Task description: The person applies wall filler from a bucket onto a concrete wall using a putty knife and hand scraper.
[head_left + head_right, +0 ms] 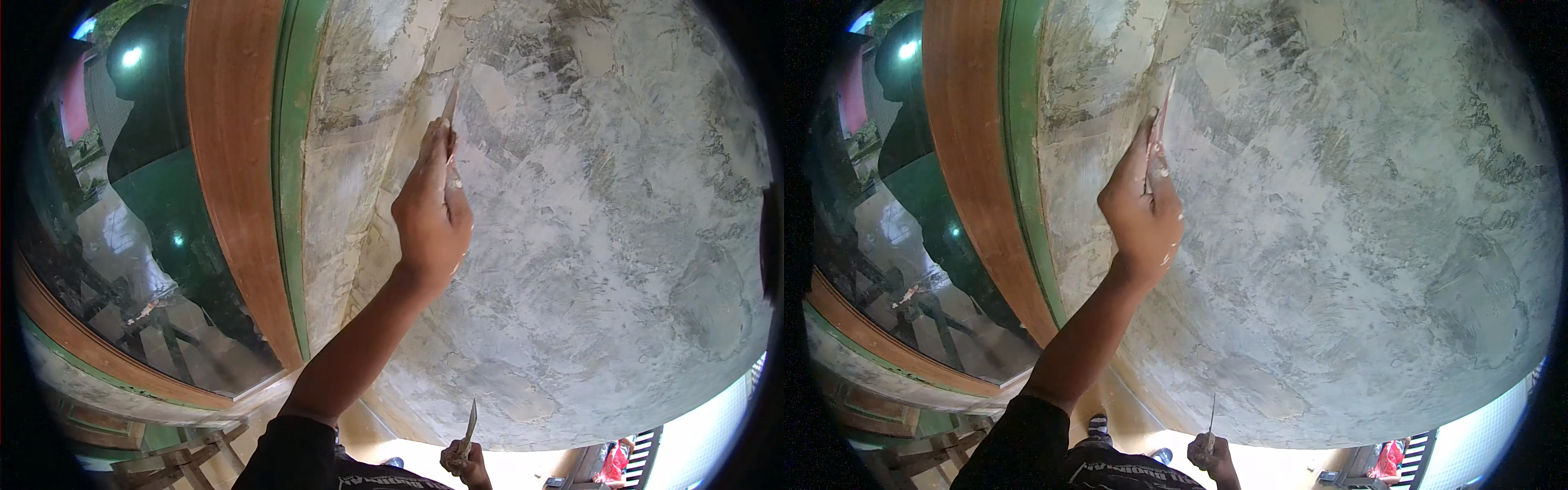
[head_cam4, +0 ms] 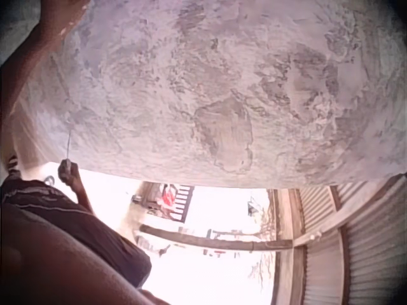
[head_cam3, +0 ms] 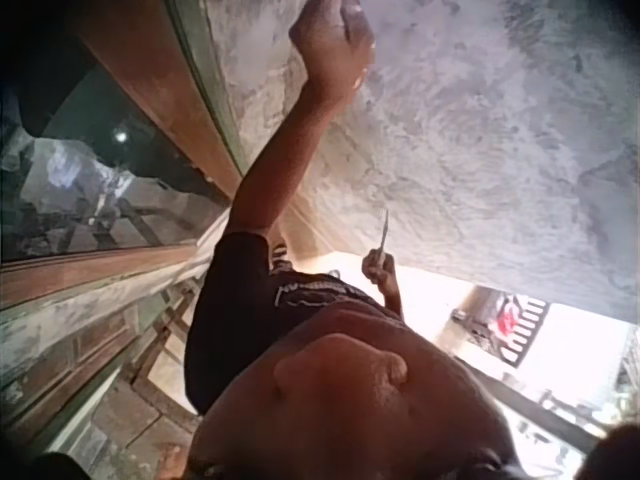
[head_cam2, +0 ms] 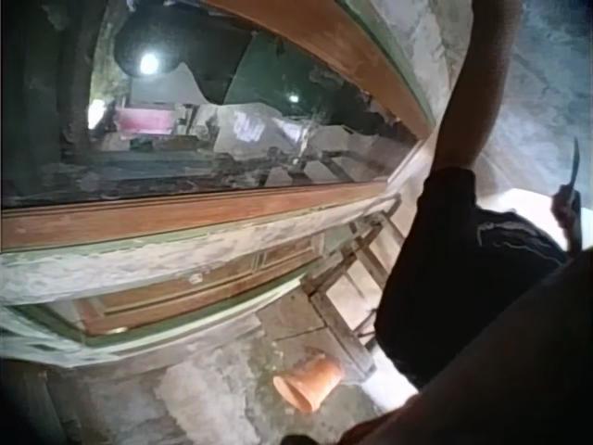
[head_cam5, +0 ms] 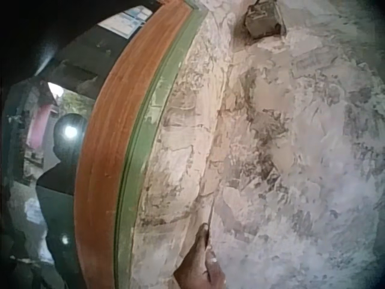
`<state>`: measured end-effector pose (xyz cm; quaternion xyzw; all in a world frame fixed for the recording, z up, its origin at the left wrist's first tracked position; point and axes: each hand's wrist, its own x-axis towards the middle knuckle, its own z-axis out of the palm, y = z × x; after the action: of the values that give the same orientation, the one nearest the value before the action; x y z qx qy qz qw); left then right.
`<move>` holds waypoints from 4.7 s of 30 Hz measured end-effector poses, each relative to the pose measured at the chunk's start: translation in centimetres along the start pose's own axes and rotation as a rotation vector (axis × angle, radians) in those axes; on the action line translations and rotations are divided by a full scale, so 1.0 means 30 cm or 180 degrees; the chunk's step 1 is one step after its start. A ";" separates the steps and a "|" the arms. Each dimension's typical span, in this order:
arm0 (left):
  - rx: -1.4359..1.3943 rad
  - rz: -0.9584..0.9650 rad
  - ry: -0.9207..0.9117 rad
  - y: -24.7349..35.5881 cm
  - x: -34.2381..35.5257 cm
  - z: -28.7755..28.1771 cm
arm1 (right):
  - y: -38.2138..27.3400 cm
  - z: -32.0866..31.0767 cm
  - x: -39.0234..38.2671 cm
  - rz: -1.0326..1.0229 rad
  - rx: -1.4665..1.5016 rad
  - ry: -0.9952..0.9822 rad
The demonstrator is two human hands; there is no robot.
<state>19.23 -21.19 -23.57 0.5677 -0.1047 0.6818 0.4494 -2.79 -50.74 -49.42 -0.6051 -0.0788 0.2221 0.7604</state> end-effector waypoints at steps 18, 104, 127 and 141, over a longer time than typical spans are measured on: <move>0.0096 -0.0252 -0.0158 0.030 -0.030 0.160 | -0.023 -0.033 -0.074 0.0194 0.0261 0.0483; -0.1660 -0.2202 0.0717 0.390 -0.310 -0.213 | -0.422 0.033 -0.036 -0.0876 -0.0396 -0.0084; -0.2927 -0.4758 -0.1292 0.091 -0.300 -0.552 | -0.524 0.262 0.256 -0.3736 -0.4656 0.1740; -0.6343 -0.5391 -0.0703 0.002 -0.457 -0.544 | -0.468 0.524 0.149 -0.2258 -0.3802 0.0663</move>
<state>7.43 -17.34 -40.88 -0.0640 -0.2096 -0.2292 0.9484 -1.51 -37.26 -32.65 -0.8752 -0.3067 -0.1798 0.3280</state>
